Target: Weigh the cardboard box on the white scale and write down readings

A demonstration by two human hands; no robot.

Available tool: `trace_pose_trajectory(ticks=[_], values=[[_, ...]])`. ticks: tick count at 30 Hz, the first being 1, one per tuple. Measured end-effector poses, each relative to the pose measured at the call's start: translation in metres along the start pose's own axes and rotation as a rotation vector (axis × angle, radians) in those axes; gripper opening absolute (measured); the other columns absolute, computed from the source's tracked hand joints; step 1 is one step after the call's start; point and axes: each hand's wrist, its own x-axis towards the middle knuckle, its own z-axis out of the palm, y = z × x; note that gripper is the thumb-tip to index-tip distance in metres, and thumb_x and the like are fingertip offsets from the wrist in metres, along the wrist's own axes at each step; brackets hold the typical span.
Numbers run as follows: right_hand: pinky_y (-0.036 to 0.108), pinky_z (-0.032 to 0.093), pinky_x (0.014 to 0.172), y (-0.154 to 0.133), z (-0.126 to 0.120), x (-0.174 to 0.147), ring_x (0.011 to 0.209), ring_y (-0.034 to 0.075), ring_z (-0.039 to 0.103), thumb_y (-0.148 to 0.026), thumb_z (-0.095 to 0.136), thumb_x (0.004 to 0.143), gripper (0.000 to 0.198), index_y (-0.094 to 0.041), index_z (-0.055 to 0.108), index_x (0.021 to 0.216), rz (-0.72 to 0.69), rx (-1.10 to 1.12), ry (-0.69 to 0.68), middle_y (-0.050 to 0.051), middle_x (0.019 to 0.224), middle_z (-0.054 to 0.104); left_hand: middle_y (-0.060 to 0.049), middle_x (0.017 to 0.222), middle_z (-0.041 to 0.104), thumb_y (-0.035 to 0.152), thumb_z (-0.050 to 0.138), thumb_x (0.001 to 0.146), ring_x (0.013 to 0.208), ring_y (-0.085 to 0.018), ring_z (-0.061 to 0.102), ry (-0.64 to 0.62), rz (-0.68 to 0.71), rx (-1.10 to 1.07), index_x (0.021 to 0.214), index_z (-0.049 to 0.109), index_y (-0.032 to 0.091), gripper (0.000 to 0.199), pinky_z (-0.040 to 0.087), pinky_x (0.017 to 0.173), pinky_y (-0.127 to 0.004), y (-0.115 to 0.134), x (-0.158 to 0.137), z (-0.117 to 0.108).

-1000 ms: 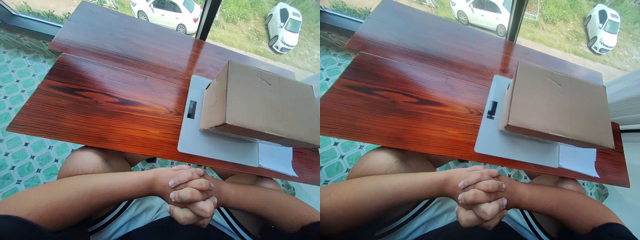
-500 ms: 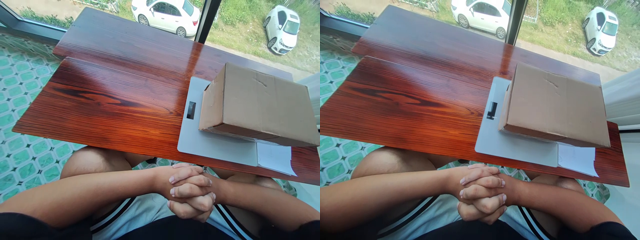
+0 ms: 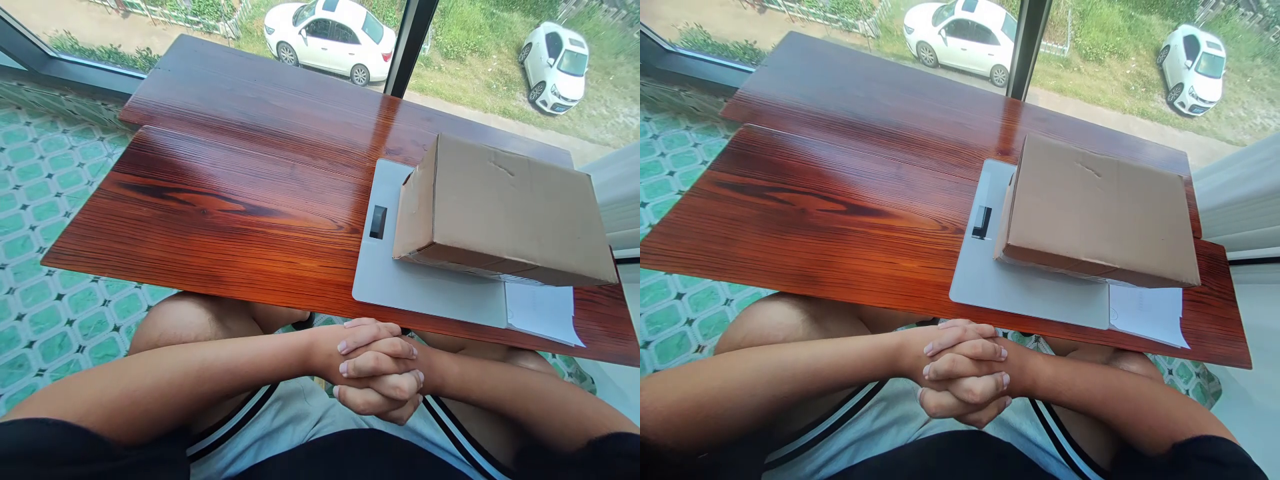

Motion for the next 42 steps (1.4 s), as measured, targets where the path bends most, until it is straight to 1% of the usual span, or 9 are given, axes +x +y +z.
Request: trace_pose_trajectory(ticks=[5,15,22,26,31,34,38,40,42], values=[[0.057,0.055,0.091,-0.004,0.013,0.001,0.104,0.037,0.068,-0.03,0.067,0.089,0.037,-0.039,0.071,0.124,-0.145,-0.16,0.136,0.011,0.097,0.071,0.007,0.042,0.018,0.065,0.031,0.099,0.03,-0.009,0.011,0.13,0.056,0.046,0.077,0.069,0.033,0.054,0.036,0.032,-0.029,0.006,0.008,0.004],[0.053,0.062,0.075,0.006,0.017,-0.003,0.097,0.036,0.071,-0.029,0.069,0.085,0.039,-0.033,0.067,0.123,-0.222,-0.229,0.178,0.011,0.094,0.067,0.007,0.043,0.006,0.07,0.02,0.099,0.029,-0.01,0.008,-0.116,0.106,0.031,0.065,0.057,0.031,0.064,0.039,0.034,-0.029,0.014,0.022,-0.003],[0.066,0.052,0.094,0.011,0.009,-0.014,0.112,0.04,0.063,-0.03,0.07,0.084,0.046,-0.043,0.067,0.127,0.013,-0.076,0.023,0.012,0.106,0.064,0.004,0.043,0.026,0.057,0.024,0.102,0.032,-0.013,0.024,-0.045,0.21,0.323,0.08,0.069,0.032,0.055,0.048,0.039,-0.034,0.007,0.028,-0.026],[0.065,0.053,0.09,0.014,0.017,-0.017,0.109,0.039,0.065,-0.031,0.071,0.083,0.047,-0.042,0.067,0.128,-0.044,-0.112,0.086,0.012,0.104,0.063,0.006,0.042,0.015,0.054,0.038,0.099,0.033,-0.012,0.023,0.177,0.362,0.32,0.08,0.067,0.031,0.041,0.04,0.033,-0.029,-0.019,0.053,0.017],[0.059,0.058,0.081,0.02,0.026,-0.016,0.099,0.037,0.069,-0.031,0.076,0.079,0.044,-0.037,0.07,0.122,-0.074,-0.15,0.216,0.012,0.1,0.064,0.0,0.054,0.049,0.05,0.031,0.101,0.049,-0.019,0.054,0.501,0.207,0.253,0.11,0.071,0.036,0.043,0.05,0.043,-0.034,-0.062,0.092,0.091],[0.058,0.058,0.079,0.019,0.023,-0.014,0.1,0.037,0.069,-0.024,0.079,0.074,0.049,-0.038,0.07,0.12,-0.13,-0.218,0.216,0.01,0.096,0.066,0.0,0.058,0.055,0.052,0.046,0.096,0.05,-0.019,0.055,0.373,0.11,0.323,0.104,0.071,0.036,0.031,0.051,0.043,-0.034,-0.066,0.087,0.072],[0.061,0.056,0.084,0.017,0.017,-0.013,0.108,0.039,0.068,-0.022,0.079,0.074,0.05,-0.039,0.07,0.119,-0.083,-0.219,0.116,0.01,0.102,0.069,0.006,0.04,0.019,0.045,0.035,0.097,0.027,-0.012,0.027,0.071,0.183,0.295,0.061,0.049,0.028,0.042,0.034,0.029,-0.027,-0.039,0.057,0.003],[0.06,0.057,0.084,0.017,0.018,-0.012,0.108,0.038,0.068,-0.023,0.08,0.074,0.048,-0.04,0.07,0.118,-0.033,-0.204,0.127,0.01,0.104,0.068,0.007,0.039,0.013,0.042,0.033,0.095,0.024,-0.011,0.024,-0.067,0.323,0.318,0.055,0.034,0.025,0.043,0.034,0.029,-0.024,-0.02,0.046,-0.007],[0.058,0.058,0.08,0.016,0.023,-0.009,0.103,0.037,0.07,-0.025,0.081,0.073,0.047,-0.038,0.07,0.117,-0.043,-0.216,0.218,0.01,0.1,0.068,0.007,0.038,0.0,0.042,0.039,0.095,0.023,-0.009,0.013,0.11,0.536,0.428,0.052,0.029,0.024,0.048,0.028,0.029,-0.023,-0.003,0.042,0.01]])
